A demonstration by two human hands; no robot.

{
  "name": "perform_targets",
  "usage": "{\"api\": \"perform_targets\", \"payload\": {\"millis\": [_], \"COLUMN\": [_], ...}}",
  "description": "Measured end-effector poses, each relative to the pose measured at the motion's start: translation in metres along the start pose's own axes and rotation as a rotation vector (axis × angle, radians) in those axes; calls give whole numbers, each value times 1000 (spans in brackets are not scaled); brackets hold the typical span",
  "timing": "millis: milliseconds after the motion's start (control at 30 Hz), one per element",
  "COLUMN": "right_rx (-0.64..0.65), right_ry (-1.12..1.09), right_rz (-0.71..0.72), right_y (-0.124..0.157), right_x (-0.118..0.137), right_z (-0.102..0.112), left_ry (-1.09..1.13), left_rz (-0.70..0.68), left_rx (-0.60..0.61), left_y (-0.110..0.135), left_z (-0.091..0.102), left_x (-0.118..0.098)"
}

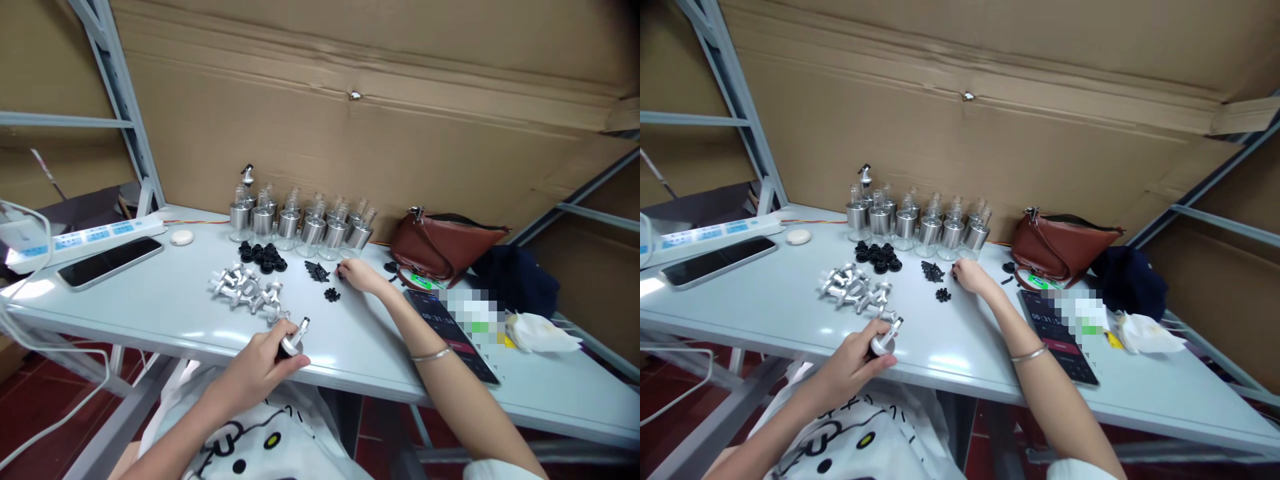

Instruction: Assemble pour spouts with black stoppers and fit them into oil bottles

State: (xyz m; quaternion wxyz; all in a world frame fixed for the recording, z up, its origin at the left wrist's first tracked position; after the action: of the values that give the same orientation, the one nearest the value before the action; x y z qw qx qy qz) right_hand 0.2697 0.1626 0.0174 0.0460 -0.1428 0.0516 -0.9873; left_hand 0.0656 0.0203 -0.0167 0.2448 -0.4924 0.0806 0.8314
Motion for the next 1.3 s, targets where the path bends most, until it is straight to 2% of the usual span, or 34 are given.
{"api": "perform_targets", "payload": {"millis": [200,333,467,600,667,700,733,767,833,900,933,1100,1300], "right_rx": [-44,-26,-8,-128,-198,-182,-114,7,342,593,650,596,632], "right_ry": [36,38,29,94,25,-85,-243,-430,-760,-923,-951,-965,-1001], "right_rz": [-74,-57,-23,-45,30,106,200,298,466,549,560,542,565], "right_y": [0,2,6,14,20,25,31,38,60,81,87,87,86], "right_x": [-3,7,14,18,31,42,55,70,101,121,126,130,131], "right_z": [-6,-5,-3,15,25,26,24,18,6,-2,-4,-3,-6], "left_ry": [26,46,141,298,372,399,416,420,417,418,421,437,459], "left_rz": [7,10,-46,-83,-82,-78,-74,-70,-61,-59,-59,-55,-69], "left_rx": [7,-3,-50,-70,-61,-61,-67,-75,-89,-88,-88,-76,-30], "left_y": [0,0,0,1,1,2,2,1,1,0,-1,0,2], "left_z": [1,1,2,2,0,0,1,2,3,3,4,3,3], "left_x": [-4,1,4,3,2,1,0,0,-1,-1,-1,-1,-5]}}
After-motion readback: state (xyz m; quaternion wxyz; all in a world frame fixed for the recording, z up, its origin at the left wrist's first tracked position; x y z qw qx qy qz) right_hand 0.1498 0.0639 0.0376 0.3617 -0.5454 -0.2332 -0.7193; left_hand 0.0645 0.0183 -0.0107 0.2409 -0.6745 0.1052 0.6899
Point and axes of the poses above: each hand's wrist, its own y-axis away from the middle knuckle, its own z-axis out of the back of the hand, x = y × z, the point moved 8 cm from there along -y, towards the middle knuckle, and after that the axes turned 4 degrees about -x, right-handed, at the moved point
